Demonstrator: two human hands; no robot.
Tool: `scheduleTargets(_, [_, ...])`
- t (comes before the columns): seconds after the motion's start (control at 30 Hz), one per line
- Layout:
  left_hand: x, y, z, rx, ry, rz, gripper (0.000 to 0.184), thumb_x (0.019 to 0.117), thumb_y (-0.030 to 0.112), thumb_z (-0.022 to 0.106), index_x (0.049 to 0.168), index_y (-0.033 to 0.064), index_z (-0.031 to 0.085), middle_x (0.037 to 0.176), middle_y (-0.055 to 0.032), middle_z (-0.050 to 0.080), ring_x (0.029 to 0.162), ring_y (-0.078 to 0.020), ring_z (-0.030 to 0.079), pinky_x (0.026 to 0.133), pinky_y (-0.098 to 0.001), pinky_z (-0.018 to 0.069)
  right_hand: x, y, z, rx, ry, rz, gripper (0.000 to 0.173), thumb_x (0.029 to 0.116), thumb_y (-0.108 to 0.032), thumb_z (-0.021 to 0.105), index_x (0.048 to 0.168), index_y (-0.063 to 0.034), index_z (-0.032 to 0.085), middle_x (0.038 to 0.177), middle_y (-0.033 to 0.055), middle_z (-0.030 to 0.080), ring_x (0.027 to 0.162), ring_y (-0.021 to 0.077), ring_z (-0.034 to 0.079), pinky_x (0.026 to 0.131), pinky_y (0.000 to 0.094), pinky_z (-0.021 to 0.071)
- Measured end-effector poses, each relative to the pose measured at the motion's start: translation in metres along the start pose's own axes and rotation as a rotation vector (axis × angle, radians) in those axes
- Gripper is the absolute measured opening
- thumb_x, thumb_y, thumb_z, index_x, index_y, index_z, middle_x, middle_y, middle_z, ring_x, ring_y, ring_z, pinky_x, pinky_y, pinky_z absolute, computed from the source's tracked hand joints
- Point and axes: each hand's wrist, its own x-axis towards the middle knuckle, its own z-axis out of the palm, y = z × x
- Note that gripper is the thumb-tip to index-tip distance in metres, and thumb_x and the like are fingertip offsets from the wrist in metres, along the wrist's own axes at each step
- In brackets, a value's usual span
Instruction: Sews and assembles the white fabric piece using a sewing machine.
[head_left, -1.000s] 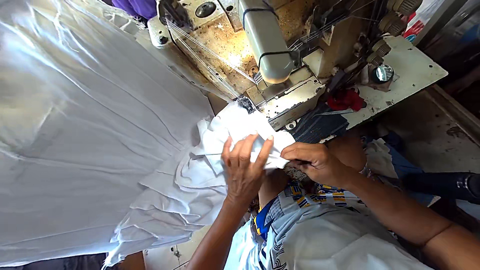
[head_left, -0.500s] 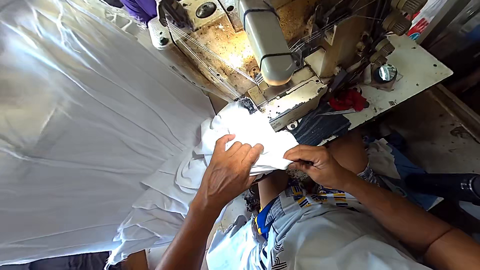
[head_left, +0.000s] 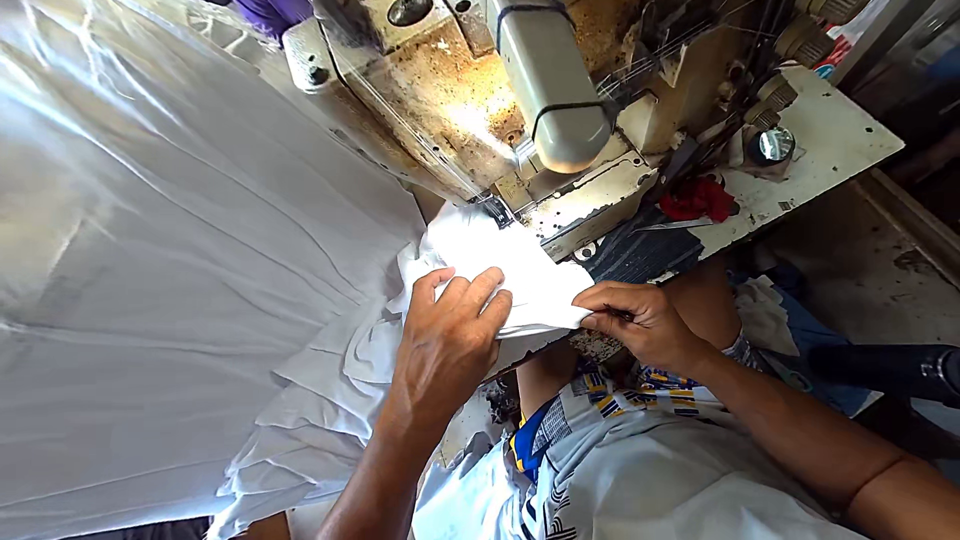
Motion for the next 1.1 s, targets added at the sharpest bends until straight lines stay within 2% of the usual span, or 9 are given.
scheduleTargets(0.17, [0.011, -0.02, -0.003, 0.043, 0.015, 0.014, 0.017, 0.0943, 0.008, 0.059, 0.103, 0.0056, 0.073, 0.118, -0.0109, 0.069, 0.092, -0.0324, 0.065, 0.102, -0.0606, 0.0403, 0.024, 0.005, 0.008, 0.012, 0.031, -0.028, 0.008, 0.0956, -0.002, 0.069, 0.1, 0.0018, 0.074, 0.105, 0.0086, 0.073, 0.091, 0.0122, 0.07, 0.078, 0.0267, 0.0604])
scheduleTargets(0.27, [0.017, -0.033, -0.005, 0.054, 0.032, 0.008, 0.016, 0.0936, 0.007, 0.058, 0.102, 0.0043, 0.071, 0.116, -0.0117, 0.07, 0.095, -0.0338, 0.066, 0.103, -0.061, 0.0401, 0.037, 0.006, 0.011, 0.028, 0.051, -0.044, 0.009, 0.0943, 0.0, 0.069, 0.101, 0.0025, 0.074, 0.107, 0.0098, 0.073, 0.094, 0.0136, 0.07, 0.08, 0.0282, 0.061])
scheduleTargets(0.33, [0.018, -0.042, -0.004, 0.008, 0.077, 0.01, 0.023, 0.0949, 0.008, 0.056, 0.111, 0.0062, 0.073, 0.123, -0.0109, 0.069, 0.104, -0.0339, 0.065, 0.104, -0.0596, 0.0402, 0.045, 0.004, 0.013, 0.029, 0.053, -0.061, 0.008, 0.0939, 0.001, 0.069, 0.1, 0.003, 0.074, 0.108, 0.0106, 0.072, 0.095, 0.0141, 0.07, 0.081, 0.0281, 0.0611])
scheduleTargets(0.4, [0.019, -0.05, -0.001, -0.096, 0.125, 0.042, 0.032, 0.0967, 0.007, 0.055, 0.122, 0.0127, 0.074, 0.135, -0.0059, 0.067, 0.116, -0.0301, 0.064, 0.109, -0.0564, 0.0399, 0.051, 0.002, 0.015, 0.025, 0.046, -0.078, 0.008, 0.0943, 0.002, 0.068, 0.1, 0.0037, 0.073, 0.109, 0.0113, 0.072, 0.097, 0.0147, 0.07, 0.082, 0.0283, 0.0611])
scheduleTargets(0.53, [0.018, -0.056, 0.006, -0.269, 0.177, 0.077, 0.027, 0.0957, 0.003, 0.058, 0.107, 0.0137, 0.08, 0.117, -0.0022, 0.074, 0.112, -0.0261, 0.066, 0.113, -0.0544, 0.0382, 0.057, 0.003, 0.016, 0.011, 0.047, -0.103, 0.007, 0.0942, 0.003, 0.068, 0.098, 0.0037, 0.073, 0.107, 0.0115, 0.072, 0.097, 0.015, 0.07, 0.082, 0.0288, 0.0609])
scheduleTargets(0.67, [0.017, -0.058, 0.006, -0.202, 0.161, 0.037, 0.025, 0.0958, 0.003, 0.056, 0.101, 0.0113, 0.079, 0.114, -0.0028, 0.074, 0.112, -0.0278, 0.065, 0.113, -0.0543, 0.037, 0.061, 0.001, 0.018, 0.025, 0.047, -0.105, 0.007, 0.0943, 0.004, 0.067, 0.098, 0.0045, 0.072, 0.106, 0.0119, 0.072, 0.097, 0.0152, 0.07, 0.083, 0.0289, 0.0609])
scheduleTargets(0.83, [0.02, -0.058, 0.005, -0.166, 0.14, 0.026, 0.023, 0.0963, 0.004, 0.056, 0.099, 0.0095, 0.078, 0.12, -0.0039, 0.073, 0.116, -0.0288, 0.064, 0.113, -0.0545, 0.0375, 0.064, 0.0, 0.018, 0.031, 0.035, -0.105, 0.007, 0.095, 0.005, 0.065, 0.099, 0.0045, 0.072, 0.107, 0.012, 0.071, 0.097, 0.0157, 0.069, 0.083, 0.0292, 0.0606])
scheduleTargets(0.97, [0.018, -0.059, 0.007, -0.26, 0.181, 0.05, 0.03, 0.097, 0.003, 0.057, 0.115, 0.015, 0.078, 0.133, -0.0012, 0.069, 0.119, -0.0261, 0.064, 0.113, -0.054, 0.0399, 0.065, -0.001, 0.02, -0.01, 0.031, -0.129, 0.008, 0.0947, 0.005, 0.066, 0.099, 0.0045, 0.072, 0.107, 0.0119, 0.071, 0.098, 0.0148, 0.069, 0.084, 0.0281, 0.0608])
scheduleTargets(1.1, [0.017, -0.058, 0.008, -0.3, 0.185, 0.072, 0.028, 0.0948, -0.001, 0.057, 0.104, 0.0133, 0.08, 0.114, -0.0023, 0.075, 0.11, -0.0268, 0.066, 0.115, -0.0553, 0.0368, 0.066, -0.002, 0.019, -0.024, 0.031, -0.137, 0.007, 0.0945, 0.005, 0.066, 0.099, 0.0046, 0.072, 0.106, 0.0118, 0.071, 0.098, 0.015, 0.069, 0.084, 0.0288, 0.0607])
